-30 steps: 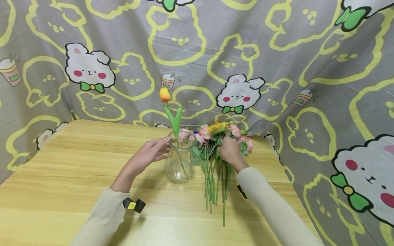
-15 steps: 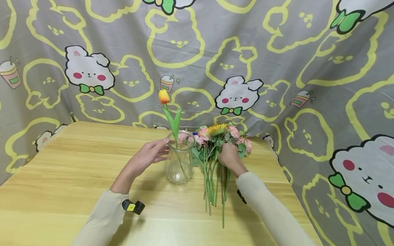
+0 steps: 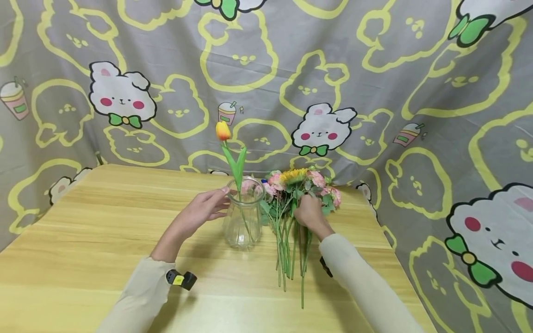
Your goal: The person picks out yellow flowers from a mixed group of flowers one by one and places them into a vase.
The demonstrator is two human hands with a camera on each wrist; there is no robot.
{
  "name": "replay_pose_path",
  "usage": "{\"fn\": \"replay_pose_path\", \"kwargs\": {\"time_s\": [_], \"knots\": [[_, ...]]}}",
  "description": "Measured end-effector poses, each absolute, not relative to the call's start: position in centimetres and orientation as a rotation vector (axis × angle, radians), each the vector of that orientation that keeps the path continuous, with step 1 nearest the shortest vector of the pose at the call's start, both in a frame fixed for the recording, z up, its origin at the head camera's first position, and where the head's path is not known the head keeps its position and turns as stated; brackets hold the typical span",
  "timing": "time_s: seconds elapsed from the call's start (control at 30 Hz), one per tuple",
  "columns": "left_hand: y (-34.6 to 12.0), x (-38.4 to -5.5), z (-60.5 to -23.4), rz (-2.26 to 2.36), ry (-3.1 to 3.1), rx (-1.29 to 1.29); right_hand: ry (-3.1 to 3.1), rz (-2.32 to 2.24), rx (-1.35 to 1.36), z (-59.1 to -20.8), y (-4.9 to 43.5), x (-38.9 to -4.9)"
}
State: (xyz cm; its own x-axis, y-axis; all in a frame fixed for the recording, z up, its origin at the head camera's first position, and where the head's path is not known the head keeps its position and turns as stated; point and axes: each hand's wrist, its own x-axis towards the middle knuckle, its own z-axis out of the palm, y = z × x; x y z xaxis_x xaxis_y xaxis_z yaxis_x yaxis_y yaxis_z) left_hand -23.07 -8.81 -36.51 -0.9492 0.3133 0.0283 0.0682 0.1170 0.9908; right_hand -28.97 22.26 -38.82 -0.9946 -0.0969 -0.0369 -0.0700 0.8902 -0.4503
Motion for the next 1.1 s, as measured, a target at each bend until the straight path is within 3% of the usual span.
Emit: {"fn": "replay_pose_path", "kwargs": {"time_s": [0.47,1.1], "knots": [[-8.8,-23.1,-36.6,1.938,2.197,0.375,2.971,-0.722,-0.102,-38.2,21.9,-29.0],[-8.9,-23.1,-36.4,1.934,2.193,0.378,3.073,-0.755,-0.201,-32.9,20.1,-28.7]]}}
